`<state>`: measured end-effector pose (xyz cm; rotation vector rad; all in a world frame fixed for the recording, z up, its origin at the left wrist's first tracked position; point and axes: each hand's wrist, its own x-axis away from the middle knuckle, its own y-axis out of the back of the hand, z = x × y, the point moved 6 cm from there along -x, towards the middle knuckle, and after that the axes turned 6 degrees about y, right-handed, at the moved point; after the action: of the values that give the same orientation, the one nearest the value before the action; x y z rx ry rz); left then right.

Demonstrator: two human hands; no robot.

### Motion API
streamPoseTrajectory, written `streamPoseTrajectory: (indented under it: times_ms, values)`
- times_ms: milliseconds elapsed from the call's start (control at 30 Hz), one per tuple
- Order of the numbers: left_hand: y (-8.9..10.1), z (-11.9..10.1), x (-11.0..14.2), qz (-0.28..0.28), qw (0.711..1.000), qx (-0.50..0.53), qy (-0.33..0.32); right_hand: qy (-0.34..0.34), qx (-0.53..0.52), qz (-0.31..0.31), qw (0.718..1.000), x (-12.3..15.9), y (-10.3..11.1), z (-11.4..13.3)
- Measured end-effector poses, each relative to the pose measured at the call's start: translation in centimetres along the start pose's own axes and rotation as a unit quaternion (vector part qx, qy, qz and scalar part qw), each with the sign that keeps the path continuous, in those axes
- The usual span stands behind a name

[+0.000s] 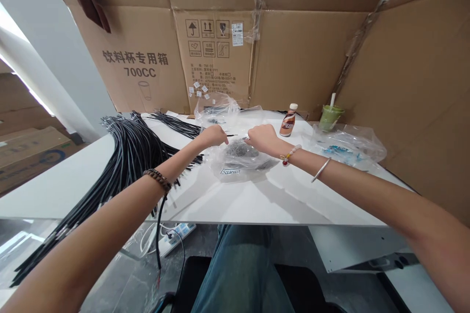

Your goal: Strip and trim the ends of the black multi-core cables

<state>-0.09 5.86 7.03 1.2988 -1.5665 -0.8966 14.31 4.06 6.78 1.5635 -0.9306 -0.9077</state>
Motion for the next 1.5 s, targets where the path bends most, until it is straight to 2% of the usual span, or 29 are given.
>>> streamPoseTrajectory:
  times_ms: [67, 167, 233, 333, 367, 400, 500, 533, 600, 633, 767, 867, 1067, 1233, 1367, 1500]
  values:
    - [0.3, 0.0, 1.3, -0.042, 0.999, 0.019, -0.027, -0.022, -0.031, -0.018, 0.999, 0.9, 0.5, -0.7]
    - [0.3, 0.0, 5.0, -0.141, 0.986, 0.050, -0.069, -0.061, -0.105, -0.057, 0.991, 3.0, 1.6, -1.8]
    - [-0.3, 0.4, 8.3, -0.205, 0.973, 0.074, -0.078, -0.076, -0.170, -0.084, 0.979, 4.9, 2.2, -2.0]
    - [-2.3, 1.3, 13.0, -0.257, 0.957, 0.112, -0.072, -0.067, -0.278, -0.136, 0.949, 8.2, 2.7, -1.2]
    - [-3.1, 1.6, 14.3, -0.266, 0.953, 0.125, -0.070, -0.055, -0.337, -0.161, 0.926, 9.3, 2.8, -0.6]
    - [-3.7, 1.9, 15.5, -0.276, 0.947, 0.146, -0.070, -0.037, -0.431, -0.192, 0.881, 10.4, 2.9, 0.1]
    - [-5.2, 2.5, 18.5, -0.305, 0.910, 0.268, -0.076, -0.005, -0.662, -0.233, 0.713, 12.8, 2.5, 2.2]
    - [-5.6, 2.5, 19.3, -0.315, 0.901, 0.291, -0.073, -0.006, -0.708, -0.230, 0.667, 13.3, 2.3, 2.8]
    - [-6.0, 2.5, 20.5, -0.333, 0.889, 0.309, -0.066, -0.019, -0.766, -0.216, 0.604, 13.8, 2.0, 3.8]
    - [-6.2, 2.4, 20.9, -0.340, 0.885, 0.312, -0.063, -0.027, -0.782, -0.207, 0.588, 13.8, 1.9, 4.3]
    - [-6.4, 2.2, 22.1, -0.364, 0.881, 0.295, -0.064, -0.026, -0.804, -0.188, 0.564, 13.3, 2.4, 5.5]
    - [-6.3, 2.1, 22.6, -0.389, 0.881, 0.255, -0.085, -0.016, -0.820, -0.187, 0.541, 13.0, 2.9, 6.2]
    - [-5.9, 1.9, 23.7, -0.451, 0.871, 0.161, -0.109, -0.015, -0.834, -0.193, 0.516, 13.6, 3.3, 6.7]
    - [-5.3, 1.7, 24.4, -0.475, 0.863, 0.122, -0.120, -0.007, -0.827, -0.193, 0.528, 14.0, 3.5, 6.6]
    - [-5.3, 1.7, 24.7, -0.464, 0.871, 0.123, -0.101, -0.005, -0.820, -0.199, 0.536, 13.8, 3.5, 6.6]
    - [-5.3, 2.0, 24.8, -0.457, 0.872, 0.162, -0.069, -0.003, -0.825, -0.199, 0.529, 13.7, 3.5, 6.6]
